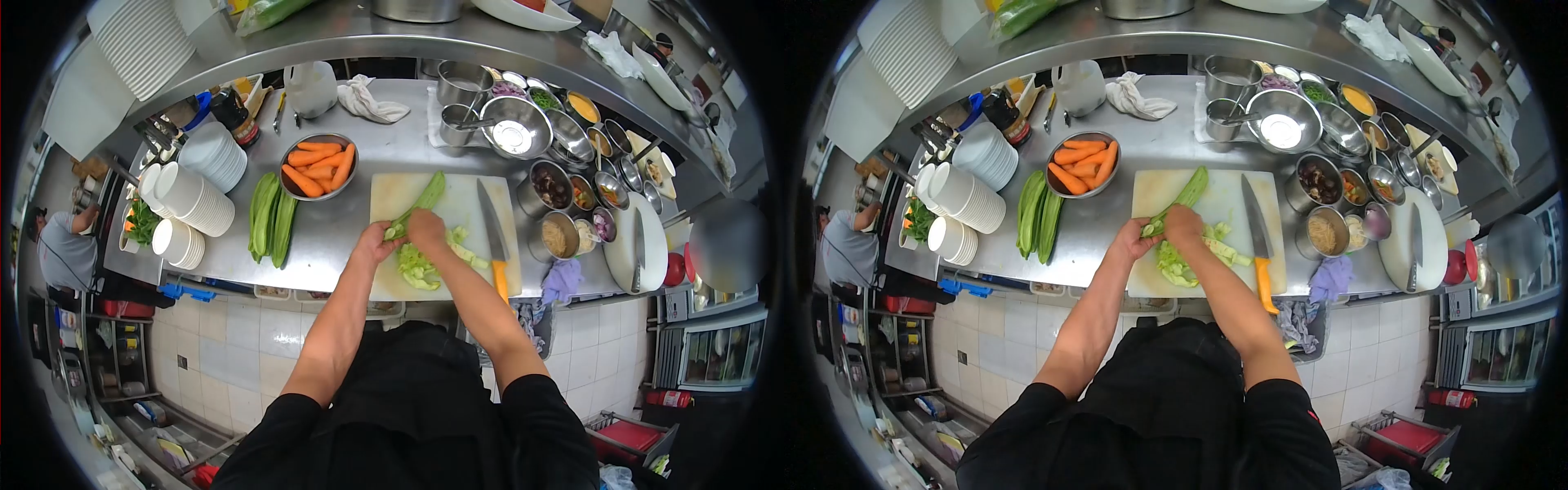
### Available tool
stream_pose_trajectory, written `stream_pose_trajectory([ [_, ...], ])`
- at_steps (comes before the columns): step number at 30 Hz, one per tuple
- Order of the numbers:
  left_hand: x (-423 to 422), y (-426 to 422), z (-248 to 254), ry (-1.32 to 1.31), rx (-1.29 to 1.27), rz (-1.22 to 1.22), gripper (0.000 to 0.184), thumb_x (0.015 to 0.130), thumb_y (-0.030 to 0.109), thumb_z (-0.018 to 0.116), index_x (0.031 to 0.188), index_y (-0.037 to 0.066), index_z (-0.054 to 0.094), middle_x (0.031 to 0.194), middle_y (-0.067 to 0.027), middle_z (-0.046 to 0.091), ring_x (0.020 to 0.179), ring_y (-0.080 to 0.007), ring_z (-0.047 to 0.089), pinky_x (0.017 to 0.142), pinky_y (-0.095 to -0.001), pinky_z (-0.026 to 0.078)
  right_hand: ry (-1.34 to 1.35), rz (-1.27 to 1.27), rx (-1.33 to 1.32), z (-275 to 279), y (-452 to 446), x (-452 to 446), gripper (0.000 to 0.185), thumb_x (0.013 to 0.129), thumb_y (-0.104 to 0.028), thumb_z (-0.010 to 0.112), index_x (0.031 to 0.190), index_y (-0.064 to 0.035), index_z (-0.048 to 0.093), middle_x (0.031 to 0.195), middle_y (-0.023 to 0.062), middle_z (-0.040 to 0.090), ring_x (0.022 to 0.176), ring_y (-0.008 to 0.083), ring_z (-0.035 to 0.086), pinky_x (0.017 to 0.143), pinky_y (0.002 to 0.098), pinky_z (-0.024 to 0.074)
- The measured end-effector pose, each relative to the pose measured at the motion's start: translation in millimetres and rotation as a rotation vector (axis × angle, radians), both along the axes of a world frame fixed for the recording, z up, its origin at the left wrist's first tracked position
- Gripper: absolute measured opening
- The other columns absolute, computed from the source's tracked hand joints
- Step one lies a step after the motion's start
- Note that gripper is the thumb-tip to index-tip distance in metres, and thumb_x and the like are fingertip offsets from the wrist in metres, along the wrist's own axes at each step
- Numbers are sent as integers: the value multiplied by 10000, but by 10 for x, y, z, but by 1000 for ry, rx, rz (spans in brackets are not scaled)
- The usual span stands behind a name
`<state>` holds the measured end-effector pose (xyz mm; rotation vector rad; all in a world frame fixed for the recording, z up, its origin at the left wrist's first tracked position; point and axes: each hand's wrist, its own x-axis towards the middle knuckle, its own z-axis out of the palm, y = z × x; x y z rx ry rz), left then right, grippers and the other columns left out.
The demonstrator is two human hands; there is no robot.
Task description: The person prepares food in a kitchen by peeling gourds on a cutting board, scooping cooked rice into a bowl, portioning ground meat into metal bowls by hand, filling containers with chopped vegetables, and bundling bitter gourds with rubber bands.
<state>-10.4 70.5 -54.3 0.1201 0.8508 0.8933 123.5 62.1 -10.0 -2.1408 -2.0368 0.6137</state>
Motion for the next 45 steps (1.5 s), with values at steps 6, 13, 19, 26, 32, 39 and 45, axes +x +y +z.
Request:
stream_pose_trajectory([
  [6, 11, 47, -210, 193, 162, -123, 266, 919, 95, 490, 1146, -34, 541, 1222, -154, 528, 1100, -261, 542, 920, -419, 508, -184, 304, -69, 339, 94, -61, 223, 780, -241, 648, 919, -79, 711, 958, 116, 693, 886, 293, 670, 761, 400, 531],
  [13, -28, 28, -209, 40, 114, -124, 323, 915, 94, 498, 1213, -28, 517, 1227, -150, 521, 1130, -261, 515, 886, -436, 499, -247, 525, -29, 573, 73, -283, 210, 768, -205, 634, 906, -70, 717, 945, 140, 691, 883, 270, 679, 719, 375, 542],
  [19, 28, 23, -46, 150, 16, -71, 308, 906, 81, 499, 1199, -10, 527, 1226, -153, 517, 1127, -283, 516, 921, -475, 464, -370, 149, 39, 89, 617, 323, 167, 786, -190, 624, 876, -91, 724, 934, 103, 701, 869, 253, 685, 710, 349, 543],
  [26, 19, 87, -328, 74, 59, -53, 281, 897, 83, 497, 1157, -6, 557, 1178, -174, 545, 1125, -270, 523, 855, -463, 503, -193, 253, 39, 129, -257, -368, 173, 818, -127, 556, 875, -76, 712, 943, 125, 690, 868, 267, 677, 726, 375, 541],
  [32, 49, -17, 33, 153, 12, -31, 278, 887, 88, 503, 1146, 26, 581, 1123, -111, 604, 1024, -234, 558, 844, -428, 473, -222, 135, 108, 125, 261, 218, 151, 811, -157, 581, 826, -71, 704, 863, 110, 694, 759, 285, 683, 659, 394, 547],
  [39, 73, -2, 46, 191, -31, 10, 288, 880, 71, 507, 1158, 34, 574, 1129, -79, 606, 983, -240, 573, 870, -431, 441, -227, 143, 81, -374, 193, -6, 162, 814, -161, 574, 852, -74, 705, 886, 123, 691, 814, 292, 683, 680, 404, 543],
  [45, 51, 21, -151, 162, 3, 30, 267, 893, 89, 497, 1137, 13, 574, 1067, -119, 622, 959, -237, 584, 814, -388, 483, -78, 214, 9, 112, -82, -108, 187, 819, -168, 554, 857, -52, 696, 912, 163, 684, 843, 298, 677, 722, 407, 540],
])
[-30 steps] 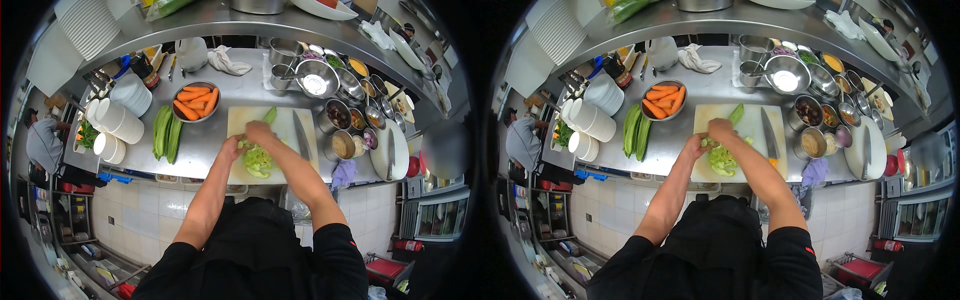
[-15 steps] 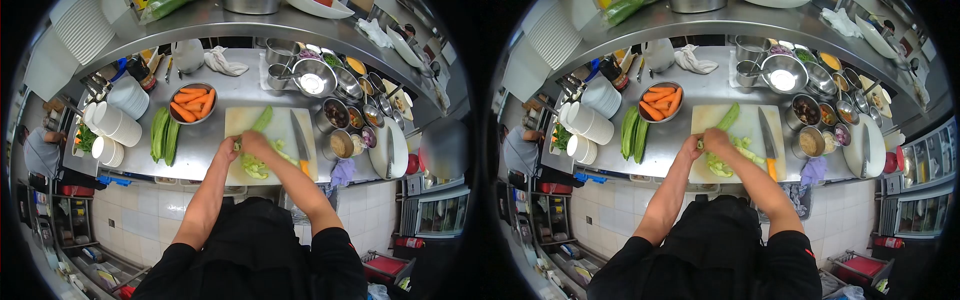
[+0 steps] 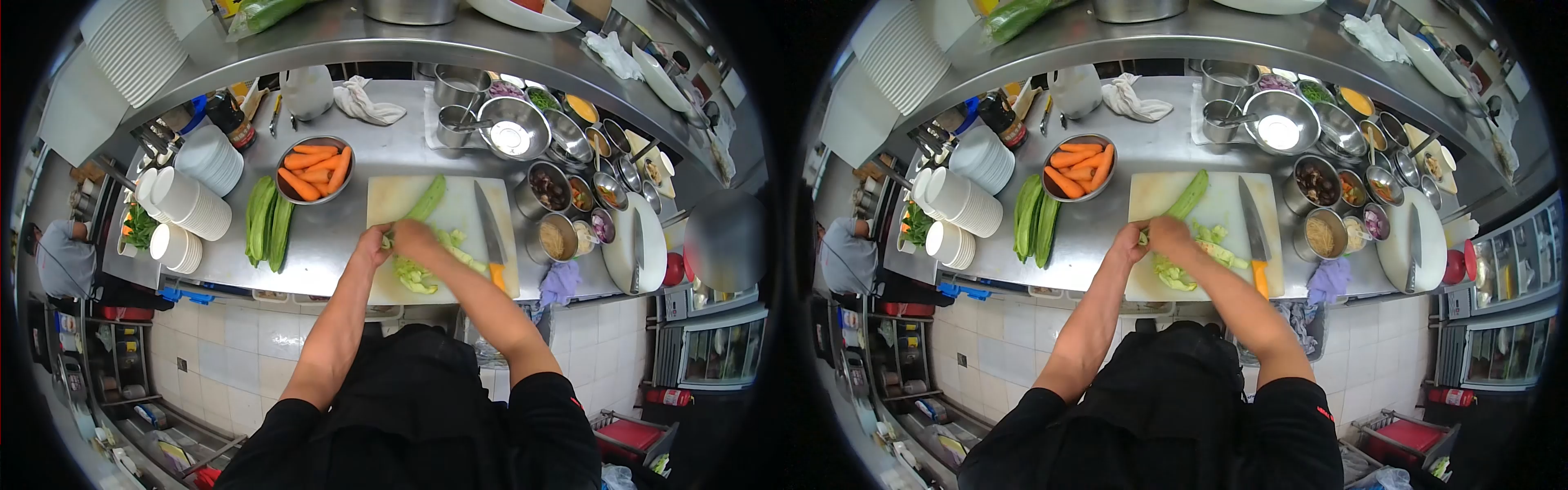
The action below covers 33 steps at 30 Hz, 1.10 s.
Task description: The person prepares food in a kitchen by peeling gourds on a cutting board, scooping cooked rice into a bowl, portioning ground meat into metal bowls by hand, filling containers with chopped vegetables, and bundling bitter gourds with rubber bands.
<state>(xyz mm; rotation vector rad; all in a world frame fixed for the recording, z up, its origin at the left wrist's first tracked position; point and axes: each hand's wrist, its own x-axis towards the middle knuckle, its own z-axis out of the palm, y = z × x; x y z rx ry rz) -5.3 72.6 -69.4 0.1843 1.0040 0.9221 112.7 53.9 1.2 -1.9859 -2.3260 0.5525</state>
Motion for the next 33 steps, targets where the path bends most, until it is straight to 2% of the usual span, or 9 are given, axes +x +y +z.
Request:
stream_pose_trajectory([
  [6, -49, 34, 34, -50, 32, -187, 249, 928, 118, 449, 1133, 26, 557, 1111, -119, 592, 971, -227, 580, 836, -381, 489, -129, -173, 191, -371, 624, 566, 151, 810, -122, 556, 796, -83, 701, 810, 128, 691, 782, 290, 684, 642, 391, 543],
  [9, -12, 33, 39, 8, -17, -80, 252, 926, 110, 449, 1139, 27, 555, 1109, -122, 586, 967, -247, 578, 826, -378, 487, -29, -32, 229, -603, 223, 142, 123, 769, -134, 585, 818, -72, 680, 814, 141, 681, 766, 312, 674, 642, 413, 534],
  [13, -50, 72, -5, -18, -28, -22, 283, 934, 86, 407, 1160, -33, 528, 1119, -161, 593, 982, -266, 595, 846, -412, 499, 147, 101, 264, -72, -211, 9, 130, 768, -130, 596, 854, -58, 661, 824, 158, 671, 762, 332, 665, 661, 430, 528],
  [16, -14, 41, 162, -64, 9, -86, 288, 936, 76, 394, 1164, -57, 511, 1137, -172, 580, 999, -281, 595, 858, -423, 501, 30, -113, 218, -225, 312, 377, 135, 781, -124, 592, 864, -50, 669, 816, 149, 673, 753, 329, 666, 661, 435, 526],
  [22, -11, 78, -43, -51, 40, -93, 275, 937, 101, 412, 1137, -38, 541, 1117, -172, 590, 989, -283, 601, 862, -408, 504, -278, 167, 39, -91, 246, 213, 177, 816, -125, 566, 929, -63, 687, 912, 115, 693, 875, 283, 669, 717, 374, 535],
  [24, -30, 152, -415, -35, 62, -61, 262, 945, 134, 427, 1112, -16, 561, 1075, -174, 610, 989, -292, 605, 868, -412, 513, 60, 93, 113, -99, -21, -83, 200, 758, -143, 631, 891, 0, 673, 925, 169, 676, 877, 299, 659, 715, 402, 527],
  [27, -97, 43, -183, -194, 54, -137, 312, 965, 211, 400, 1104, -14, 565, 1046, -162, 626, 1010, -288, 599, 888, -417, 499, 73, 25, -121, 34, -82, -318, 217, 760, -116, 609, 953, -45, 678, 844, 139, 688, 772, 261, 671, 644, 355, 525],
  [30, -125, 67, -45, -112, 4, -60, 442, 988, 311, 345, 1145, -48, 549, 1127, -190, 596, 1070, -306, 562, 927, -432, 461, 613, 71, -432, 119, 25, 22, 220, 748, -99, 574, 930, -31, 677, 759, 138, 672, 648, 247, 649, 581, 344, 506],
  [33, -121, 15, 305, -190, -80, -32, 578, 993, 410, 307, 1230, -85, 490, 1299, -205, 485, 1198, -348, 460, 1034, -451, 360, 544, 27, -578, 283, 102, 318, 225, 743, -131, 548, 908, -41, 672, 708, 102, 640, 579, 187, 614, 567, 308, 491],
])
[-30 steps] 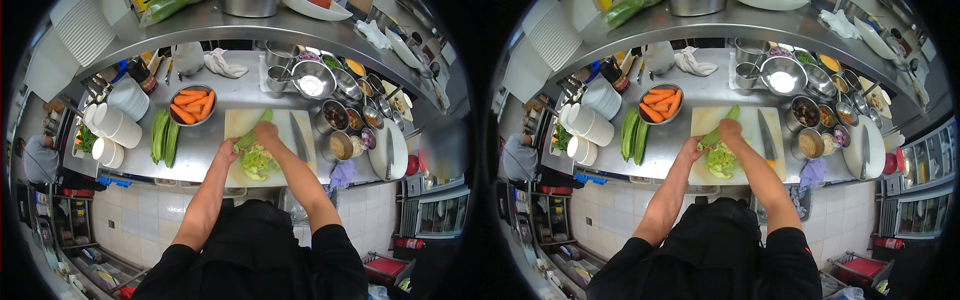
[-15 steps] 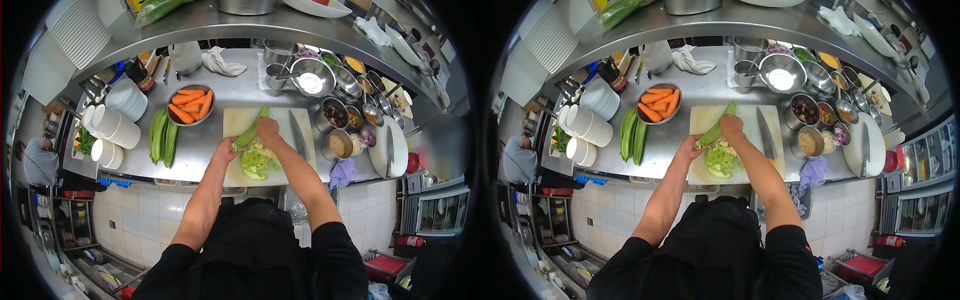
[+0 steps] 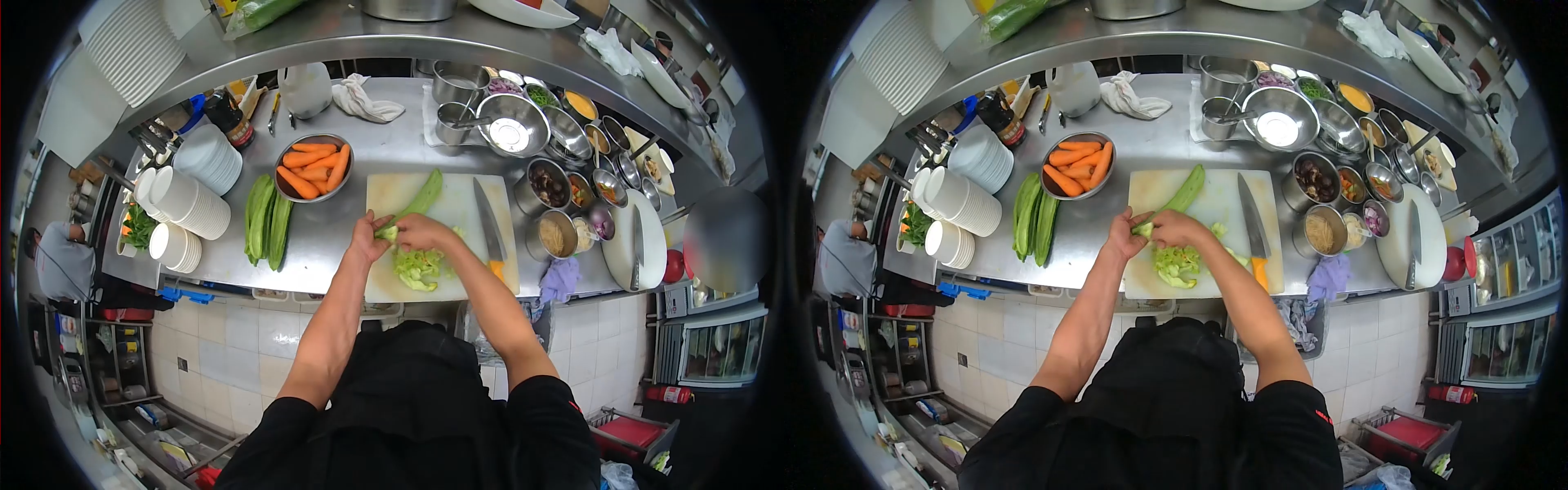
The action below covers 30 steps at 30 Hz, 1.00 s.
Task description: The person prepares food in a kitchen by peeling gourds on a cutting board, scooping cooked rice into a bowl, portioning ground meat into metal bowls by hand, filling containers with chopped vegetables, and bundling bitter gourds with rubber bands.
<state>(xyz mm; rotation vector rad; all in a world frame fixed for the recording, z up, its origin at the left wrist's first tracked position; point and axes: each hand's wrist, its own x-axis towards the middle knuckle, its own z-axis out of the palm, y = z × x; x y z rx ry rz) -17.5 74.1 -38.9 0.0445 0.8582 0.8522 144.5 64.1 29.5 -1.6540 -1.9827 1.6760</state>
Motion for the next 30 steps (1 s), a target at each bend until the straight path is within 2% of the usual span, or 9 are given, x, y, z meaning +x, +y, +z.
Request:
stream_pose_trajectory([
  [3, 39, -16, 35, -31, -37, 20, 657, 993, 461, 257, 1257, -106, 458, 1349, -233, 429, 1257, -376, 393, 1081, -452, 302, 26, -56, 213, -171, 65, 205, 201, 755, -171, 598, 892, -47, 676, 747, 129, 666, 638, 224, 651, 594, 340, 511],
  [6, 181, -64, 137, 93, -3, -17, 694, 990, 493, 225, 1254, -103, 462, 1307, -243, 468, 1213, -362, 448, 1063, -445, 336, -504, -113, 396, -182, 0, 9, 213, 757, -184, 623, 904, -50, 697, 879, 142, 691, 786, 265, 675, 676, 382, 533],
  [9, 266, -8, -111, 185, 126, -3, 764, 977, 545, 187, 1276, -111, 439, 1269, -250, 503, 1173, -351, 494, 1041, -439, 367, -404, -183, 553, -247, -243, -397, 185, 767, -158, 608, 865, -14, 668, 881, 201, 668, 823, 352, 659, 706, 430, 529],
  [15, 211, -110, 216, 185, 32, -84, 905, 916, 671, 137, 1332, -88, 404, 1258, -254, 518, 1182, -334, 501, 1012, -434, 393, -301, -8, 551, -89, -482, -339, 193, 780, -154, 556, 863, -13, 658, 879, 224, 655, 842, 355, 652, 729, 445, 521],
  [18, 160, 9, 32, 124, 72, -43, 714, 965, 555, 263, 1262, -60, 472, 1224, -224, 543, 1086, -345, 556, 970, -444, 417, -431, -102, 585, -53, -485, 159, 193, 768, -163, 575, 868, -25, 665, 889, 205, 663, 848, 342, 656, 733, 443, 522],
  [21, 89, 203, -281, 292, 413, -304, 382, 952, 312, 476, 1122, -24, 539, 1149, -182, 562, 910, -319, 615, 850, -453, 480, -724, -96, 573, -177, -432, 590, 199, 758, -181, 617, 887, -42, 680, 892, 157, 685, 838, 298, 675, 722, 402, 532],
  [24, 273, 40, 162, 834, 419, -83, 126, 862, 60, 575, 977, 15, 548, 993, -119, 587, 786, -230, 618, 681, -362, 515, -828, -123, 468, 123, -497, 767, 242, 777, -226, 632, 919, -36, 678, 900, 143, 692, 838, 279, 681, 716, 386, 536],
  [27, 161, 113, 350, 933, 777, 50, 124, 836, 0, 596, 944, 34, 547, 876, -63, 589, 763, -152, 605, 565, -271, 484, -763, -327, 576, 238, -502, 892, 299, 771, -303, 665, 907, -37, 678, 886, 144, 690, 847, 291, 674, 721, 392, 535],
  [30, 29, 237, 777, 871, 918, 65, 146, 854, 30, 575, 997, 14, 553, 790, -54, 635, 644, -95, 593, 501, -221, 442, -595, -456, 753, 302, -424, 897, 335, 746, -338, 694, 909, -46, 673, 896, 141, 687, 847, 302, 665, 735, 391, 525],
])
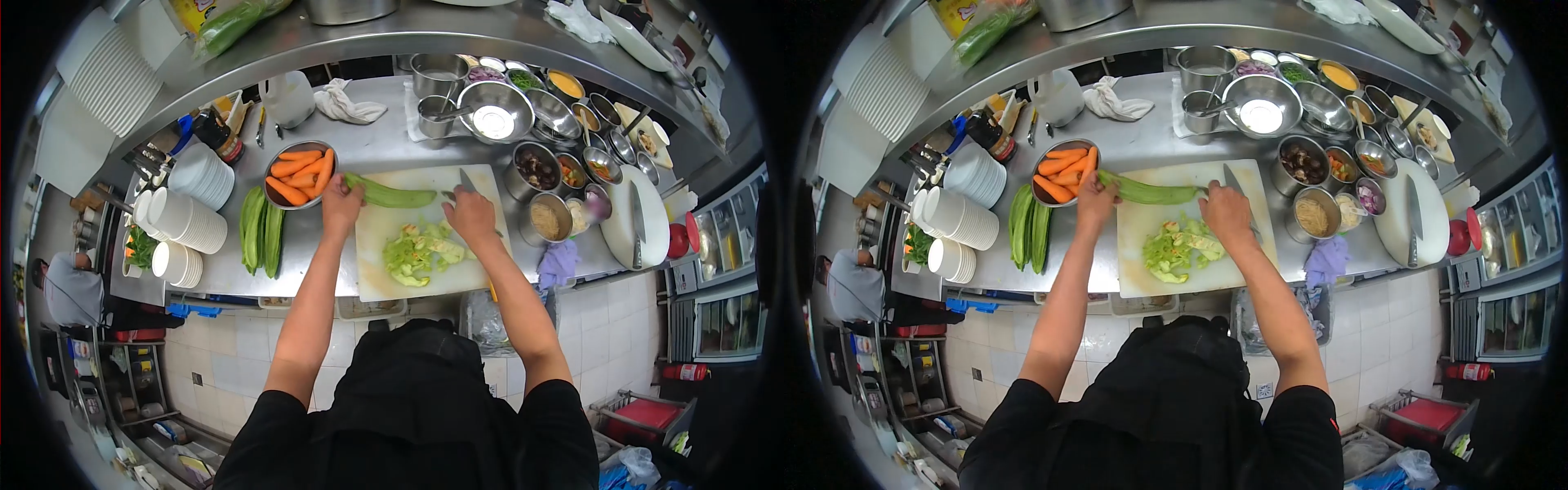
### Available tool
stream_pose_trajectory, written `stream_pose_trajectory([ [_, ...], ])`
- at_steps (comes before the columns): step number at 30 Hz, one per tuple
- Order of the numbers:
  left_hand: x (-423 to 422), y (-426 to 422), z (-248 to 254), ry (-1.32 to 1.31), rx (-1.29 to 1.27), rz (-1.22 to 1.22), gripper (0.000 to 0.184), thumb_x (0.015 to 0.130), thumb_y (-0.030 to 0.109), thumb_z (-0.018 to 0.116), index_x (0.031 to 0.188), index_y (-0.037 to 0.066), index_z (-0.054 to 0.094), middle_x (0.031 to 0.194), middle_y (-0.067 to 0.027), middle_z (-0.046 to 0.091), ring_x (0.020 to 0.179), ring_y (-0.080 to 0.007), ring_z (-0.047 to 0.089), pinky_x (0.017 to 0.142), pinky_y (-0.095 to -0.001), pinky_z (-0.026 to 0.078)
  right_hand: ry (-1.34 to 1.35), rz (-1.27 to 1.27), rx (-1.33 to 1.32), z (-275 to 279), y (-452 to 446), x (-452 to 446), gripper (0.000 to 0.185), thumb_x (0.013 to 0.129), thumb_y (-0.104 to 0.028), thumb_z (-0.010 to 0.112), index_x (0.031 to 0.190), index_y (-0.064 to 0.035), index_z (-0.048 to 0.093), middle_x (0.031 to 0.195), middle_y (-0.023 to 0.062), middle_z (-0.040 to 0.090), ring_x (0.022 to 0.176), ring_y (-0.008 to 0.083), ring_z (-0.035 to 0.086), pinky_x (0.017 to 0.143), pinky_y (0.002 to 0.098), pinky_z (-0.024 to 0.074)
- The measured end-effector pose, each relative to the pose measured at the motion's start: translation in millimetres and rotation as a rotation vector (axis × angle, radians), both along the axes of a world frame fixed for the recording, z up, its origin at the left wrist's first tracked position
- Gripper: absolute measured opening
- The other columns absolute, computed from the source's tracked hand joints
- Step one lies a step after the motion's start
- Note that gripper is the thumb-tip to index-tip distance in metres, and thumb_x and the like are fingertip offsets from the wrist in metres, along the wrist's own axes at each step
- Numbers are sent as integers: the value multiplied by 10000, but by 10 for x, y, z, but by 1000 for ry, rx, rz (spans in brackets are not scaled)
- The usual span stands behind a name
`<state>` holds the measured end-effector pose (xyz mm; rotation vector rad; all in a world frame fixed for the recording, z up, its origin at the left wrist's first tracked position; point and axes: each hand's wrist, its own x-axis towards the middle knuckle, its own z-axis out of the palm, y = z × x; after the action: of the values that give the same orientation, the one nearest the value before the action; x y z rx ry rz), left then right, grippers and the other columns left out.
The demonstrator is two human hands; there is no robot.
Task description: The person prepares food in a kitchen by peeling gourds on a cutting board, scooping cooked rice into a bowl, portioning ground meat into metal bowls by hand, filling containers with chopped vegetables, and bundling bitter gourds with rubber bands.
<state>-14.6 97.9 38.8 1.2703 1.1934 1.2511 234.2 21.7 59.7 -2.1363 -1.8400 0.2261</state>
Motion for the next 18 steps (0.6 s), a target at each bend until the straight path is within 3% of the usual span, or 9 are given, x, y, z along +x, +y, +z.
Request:
stream_pose_trajectory([
  [3, -20, 44, 407, 32, -29, -97, 135, 873, 83, 591, 992, 22, 566, 744, -10, 633, 605, -65, 570, 505, -215, 438, 329, 185, 290, 229, 65, -211, 322, 728, -302, 706, 920, -47, 661, 904, 144, 683, 824, 324, 653, 733, 391, 515],
  [6, 19, 55, 552, -69, -40, -144, 153, 890, 139, 594, 996, 29, 580, 739, 4, 637, 586, -55, 555, 509, -212, 432, 339, 364, 11, 303, 178, -325, 290, 723, -264, 699, 901, -37, 666, 878, 145, 683, 784, 315, 652, 716, 380, 502],
  [8, 107, 26, 543, -166, -43, -48, 161, 889, 151, 595, 990, 26, 583, 733, 0, 627, 587, -76, 546, 523, -238, 429, 536, 394, -17, 170, 240, -355, 280, 724, -256, 695, 872, -20, 669, 828, 159, 674, 749, 301, 650, 691, 370, 496],
  [9, 161, -26, 492, -218, -49, 10, 165, 889, 157, 596, 986, 24, 584, 730, -2, 622, 588, -87, 542, 530, -251, 427, 633, 416, -44, 107, 238, -387, 276, 724, -252, 693, 857, -12, 671, 804, 165, 670, 732, 294, 649, 679, 364, 493],
  [11, 277, -162, -26, 135, 141, 95, 182, 900, 183, 575, 967, 14, 587, 716, -44, 597, 621, -144, 536, 566, -306, 423, 567, 312, -45, 171, 214, -551, 264, 727, -241, 684, 828, 3, 669, 748, 174, 656, 687, 284, 645, 648, 360, 487],
  [12, 437, -380, -230, 157, 154, 170, 189, 910, 185, 548, 946, 3, 581, 707, -97, 562, 655, -194, 524, 601, -343, 417, 538, 262, -43, 178, 191, -646, 260, 729, -236, 680, 813, 10, 668, 720, 178, 649, 664, 280, 643, 633, 358, 485],
  [13, 525, -626, -282, 160, 92, 129, 242, 960, 228, 489, 974, 4, 582, 801, -59, 592, 747, -134, 530, 672, -308, 440, 547, 233, 0, 108, 170, -717, 252, 731, -225, 675, 806, 15, 666, 704, 181, 643, 645, 285, 639, 619, 361, 483],
  [16, 642, -1184, -866, 189, -184, -135, 416, 995, 349, 391, 1080, -14, 576, 893, -96, 606, 863, -150, 552, 800, -305, 438, 553, 131, 111, -126, 153, -748, 230, 736, -198, 662, 784, 27, 660, 665, 187, 630, 601, 302, 630, 586, 368, 480],
  [18, 581, -1348, -812, 130, -145, -93, 443, 994, 339, 380, 1205, -21, 527, 1075, -185, 593, 1036, -229, 552, 913, -326, 411, 528, 59, 163, -139, 155, -715, 219, 737, -187, 657, 767, 30, 659, 653, 187, 627, 591, 312, 627, 577, 373, 479],
])
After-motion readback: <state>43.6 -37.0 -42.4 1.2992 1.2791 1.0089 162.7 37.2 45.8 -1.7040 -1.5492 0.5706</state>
